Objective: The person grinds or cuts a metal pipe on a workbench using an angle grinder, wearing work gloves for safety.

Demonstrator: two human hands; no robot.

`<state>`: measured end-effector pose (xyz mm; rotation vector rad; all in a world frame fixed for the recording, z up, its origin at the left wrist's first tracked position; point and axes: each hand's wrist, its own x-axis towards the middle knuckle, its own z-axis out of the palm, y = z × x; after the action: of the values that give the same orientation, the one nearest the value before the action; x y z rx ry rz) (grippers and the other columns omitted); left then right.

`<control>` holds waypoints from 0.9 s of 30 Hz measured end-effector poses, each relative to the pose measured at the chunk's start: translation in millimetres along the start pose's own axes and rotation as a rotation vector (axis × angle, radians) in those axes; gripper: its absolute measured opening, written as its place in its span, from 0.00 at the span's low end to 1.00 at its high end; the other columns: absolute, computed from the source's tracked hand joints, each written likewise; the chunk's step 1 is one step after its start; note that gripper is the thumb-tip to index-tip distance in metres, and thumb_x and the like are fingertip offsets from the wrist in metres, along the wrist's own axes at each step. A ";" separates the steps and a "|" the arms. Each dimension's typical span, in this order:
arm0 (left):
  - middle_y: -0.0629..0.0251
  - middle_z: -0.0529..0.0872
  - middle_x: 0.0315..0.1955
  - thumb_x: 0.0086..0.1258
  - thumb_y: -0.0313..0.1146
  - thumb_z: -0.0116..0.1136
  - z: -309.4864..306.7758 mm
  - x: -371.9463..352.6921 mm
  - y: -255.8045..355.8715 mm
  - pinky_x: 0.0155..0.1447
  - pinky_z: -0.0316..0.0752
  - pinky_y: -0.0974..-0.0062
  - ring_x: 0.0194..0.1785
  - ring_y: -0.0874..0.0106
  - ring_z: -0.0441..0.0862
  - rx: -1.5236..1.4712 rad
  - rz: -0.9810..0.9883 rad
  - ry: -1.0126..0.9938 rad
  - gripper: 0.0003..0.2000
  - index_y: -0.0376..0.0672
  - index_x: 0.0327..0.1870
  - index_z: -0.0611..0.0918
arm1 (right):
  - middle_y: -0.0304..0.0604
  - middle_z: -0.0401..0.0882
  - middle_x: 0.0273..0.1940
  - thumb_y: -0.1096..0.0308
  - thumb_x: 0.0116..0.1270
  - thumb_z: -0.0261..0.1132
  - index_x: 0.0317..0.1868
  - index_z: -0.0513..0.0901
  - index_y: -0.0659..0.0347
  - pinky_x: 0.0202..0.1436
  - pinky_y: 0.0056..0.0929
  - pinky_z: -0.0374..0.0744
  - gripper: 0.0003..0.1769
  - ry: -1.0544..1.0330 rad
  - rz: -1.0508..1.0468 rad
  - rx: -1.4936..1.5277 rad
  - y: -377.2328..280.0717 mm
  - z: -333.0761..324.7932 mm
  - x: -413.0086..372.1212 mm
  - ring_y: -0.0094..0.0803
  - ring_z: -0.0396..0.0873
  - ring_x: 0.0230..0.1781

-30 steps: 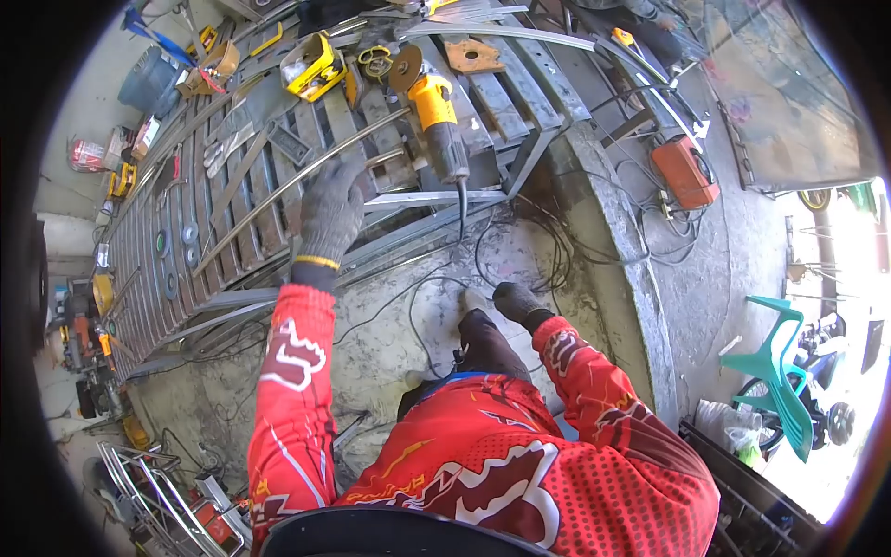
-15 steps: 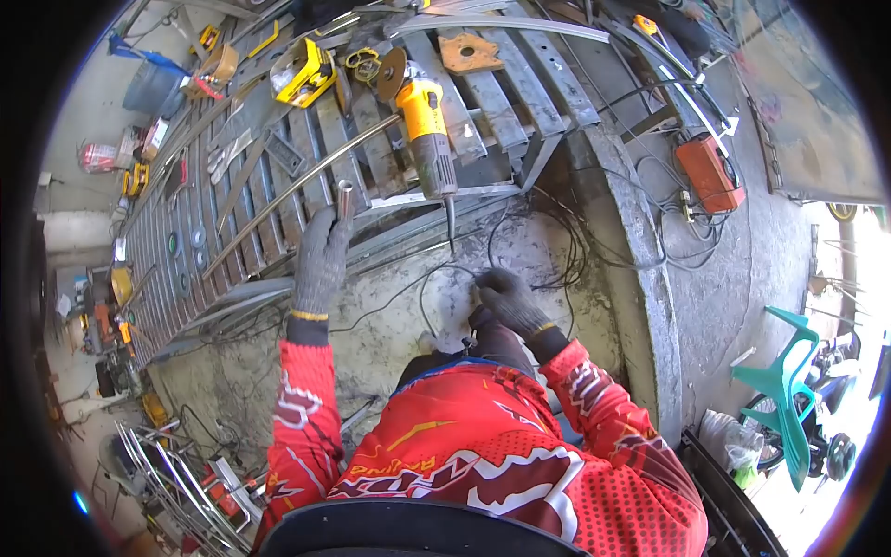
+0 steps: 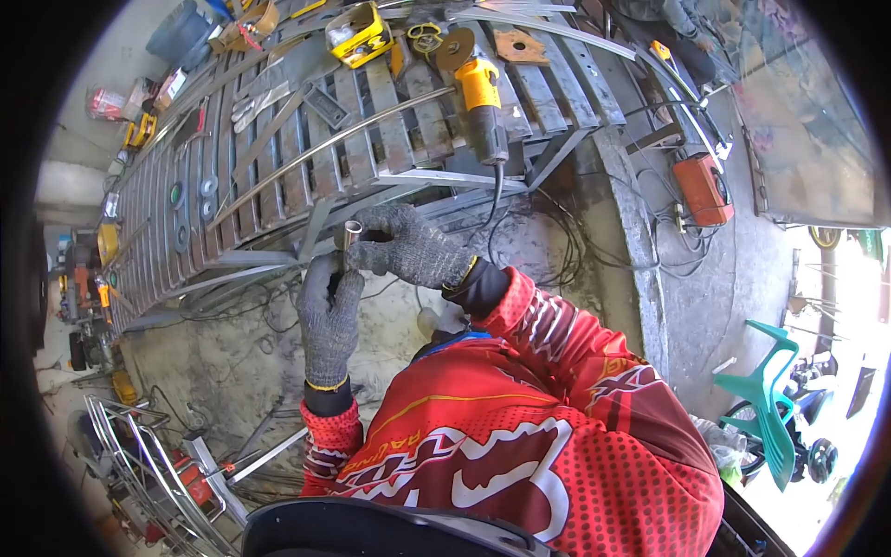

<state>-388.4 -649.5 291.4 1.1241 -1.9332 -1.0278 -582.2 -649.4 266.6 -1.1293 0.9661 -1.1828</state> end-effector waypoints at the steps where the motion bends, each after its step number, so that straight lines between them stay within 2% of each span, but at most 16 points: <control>1: 0.60 0.80 0.36 0.75 0.30 0.60 -6.0 -7.9 -5.6 0.42 0.73 0.69 0.37 0.68 0.77 -0.013 -0.008 0.009 0.11 0.36 0.52 0.81 | 0.39 0.85 0.39 0.62 0.73 0.71 0.58 0.82 0.66 0.38 0.25 0.80 0.20 -0.045 0.055 0.056 -8.4 7.1 1.0 0.21 0.80 0.35; 3: 0.65 0.82 0.36 0.77 0.33 0.61 -17.4 -23.7 -16.9 0.41 0.74 0.74 0.36 0.75 0.78 -0.242 -0.140 0.010 0.14 0.34 0.56 0.81 | 0.38 0.85 0.38 0.61 0.73 0.71 0.56 0.83 0.66 0.37 0.25 0.80 0.19 -0.095 0.125 0.105 -9.2 19.3 3.8 0.22 0.80 0.34; 4: 0.65 0.82 0.36 0.77 0.33 0.61 -21.5 -31.2 -19.7 0.41 0.74 0.74 0.36 0.75 0.78 -0.252 -0.147 0.014 0.14 0.34 0.56 0.81 | 0.38 0.85 0.37 0.61 0.74 0.70 0.54 0.83 0.65 0.37 0.26 0.80 0.17 -0.063 0.113 0.095 -6.4 24.4 5.5 0.22 0.80 0.33; 6: 0.67 0.83 0.36 0.79 0.36 0.60 -28.5 -43.9 -22.9 0.43 0.77 0.78 0.36 0.79 0.79 -0.608 -0.328 0.062 0.18 0.32 0.61 0.81 | 0.37 0.84 0.36 0.61 0.74 0.70 0.52 0.84 0.65 0.36 0.26 0.80 0.16 -0.025 0.105 0.078 -2.0 33.4 6.6 0.22 0.80 0.32; 8: 0.67 0.83 0.35 0.80 0.39 0.59 -34.7 -53.1 -30.0 0.45 0.79 0.78 0.36 0.79 0.81 -0.642 -0.319 0.055 0.21 0.31 0.64 0.79 | 0.36 0.85 0.39 0.63 0.71 0.71 0.54 0.86 0.63 0.39 0.25 0.79 0.16 0.049 0.184 0.117 0.3 40.3 7.9 0.20 0.80 0.36; 9: 0.66 0.83 0.36 0.79 0.39 0.60 -37.9 -55.8 -29.7 0.45 0.79 0.77 0.37 0.77 0.81 -0.608 -0.329 0.038 0.21 0.31 0.64 0.79 | 0.36 0.85 0.39 0.63 0.71 0.71 0.54 0.86 0.63 0.39 0.25 0.79 0.16 0.055 0.182 0.110 2.3 44.3 7.9 0.20 0.80 0.36; 11: 0.66 0.84 0.36 0.79 0.39 0.60 -44.2 -58.7 -32.0 0.46 0.79 0.75 0.37 0.76 0.82 -0.581 -0.328 0.011 0.21 0.31 0.64 0.79 | 0.35 0.83 0.33 0.63 0.74 0.69 0.45 0.84 0.61 0.35 0.25 0.79 0.10 0.063 0.182 0.164 5.1 54.6 6.6 0.21 0.79 0.31; 13: 0.65 0.84 0.38 0.77 0.40 0.62 -47.4 -54.6 -35.1 0.48 0.78 0.75 0.40 0.74 0.81 -0.166 -0.151 -0.037 0.20 0.34 0.61 0.80 | 0.34 0.82 0.33 0.64 0.73 0.68 0.44 0.84 0.61 0.34 0.25 0.79 0.09 0.078 0.183 0.144 0.2 68.7 2.9 0.20 0.78 0.30; 14: 0.65 0.84 0.38 0.77 0.40 0.62 -45.9 -49.9 -33.4 0.48 0.78 0.75 0.40 0.74 0.81 -0.186 -0.119 -0.060 0.20 0.34 0.61 0.80 | 0.33 0.82 0.32 0.65 0.73 0.68 0.43 0.84 0.60 0.34 0.25 0.78 0.08 0.086 0.186 0.126 -3.7 73.2 0.2 0.20 0.78 0.30; 16: 0.55 0.85 0.40 0.74 0.32 0.63 -41.4 -41.6 -27.4 0.49 0.78 0.66 0.42 0.60 0.85 -0.010 0.016 0.056 0.16 0.35 0.57 0.80 | 0.32 0.81 0.33 0.66 0.73 0.67 0.44 0.83 0.61 0.35 0.23 0.78 0.08 0.064 0.163 0.008 0.5 78.1 -4.6 0.17 0.76 0.32; 17: 0.50 0.86 0.41 0.74 0.30 0.62 -41.2 -38.9 -28.8 0.49 0.78 0.64 0.43 0.58 0.85 -0.004 -0.052 0.019 0.13 0.36 0.55 0.80 | 0.32 0.81 0.33 0.65 0.73 0.67 0.46 0.84 0.62 0.35 0.23 0.78 0.09 0.095 0.170 -0.022 -0.8 79.5 -10.3 0.17 0.76 0.32; 22: 0.46 0.86 0.41 0.76 0.30 0.60 -29.6 -25.7 -25.7 0.47 0.77 0.59 0.43 0.50 0.85 -0.064 -0.001 -0.152 0.12 0.35 0.55 0.79 | 0.33 0.82 0.34 0.64 0.72 0.70 0.53 0.85 0.64 0.40 0.26 0.80 0.15 0.288 0.164 0.014 -13.0 73.4 -43.1 0.20 0.80 0.34; 24: 0.45 0.86 0.41 0.77 0.31 0.59 -19.9 -16.8 -23.8 0.47 0.77 0.58 0.43 0.47 0.84 -0.038 0.064 -0.182 0.11 0.34 0.54 0.79 | 0.35 0.82 0.35 0.64 0.72 0.69 0.58 0.83 0.65 0.40 0.28 0.80 0.18 0.331 0.136 -0.038 -20.7 53.5 -56.2 0.22 0.80 0.34; 26: 0.44 0.85 0.40 0.78 0.32 0.57 -13.4 -16.4 -25.4 0.46 0.76 0.57 0.43 0.43 0.83 0.017 0.077 -0.178 0.11 0.34 0.53 0.79 | 0.38 0.84 0.37 0.65 0.71 0.68 0.57 0.84 0.66 0.41 0.29 0.81 0.18 0.365 0.128 -0.071 -19.4 22.4 -66.6 0.24 0.81 0.35; 27: 0.44 0.84 0.40 0.79 0.33 0.57 -9.9 -17.3 -29.3 0.45 0.75 0.56 0.42 0.45 0.82 -0.001 0.049 -0.176 0.11 0.34 0.53 0.79 | 0.38 0.84 0.38 0.65 0.71 0.67 0.56 0.85 0.66 0.41 0.29 0.81 0.18 0.480 0.155 -0.157 -13.9 6.1 -69.2 0.24 0.81 0.35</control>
<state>-362.1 -646.2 267.8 1.0103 -2.0863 -1.1329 -588.9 -580.3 280.9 -0.8842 1.5077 -1.2936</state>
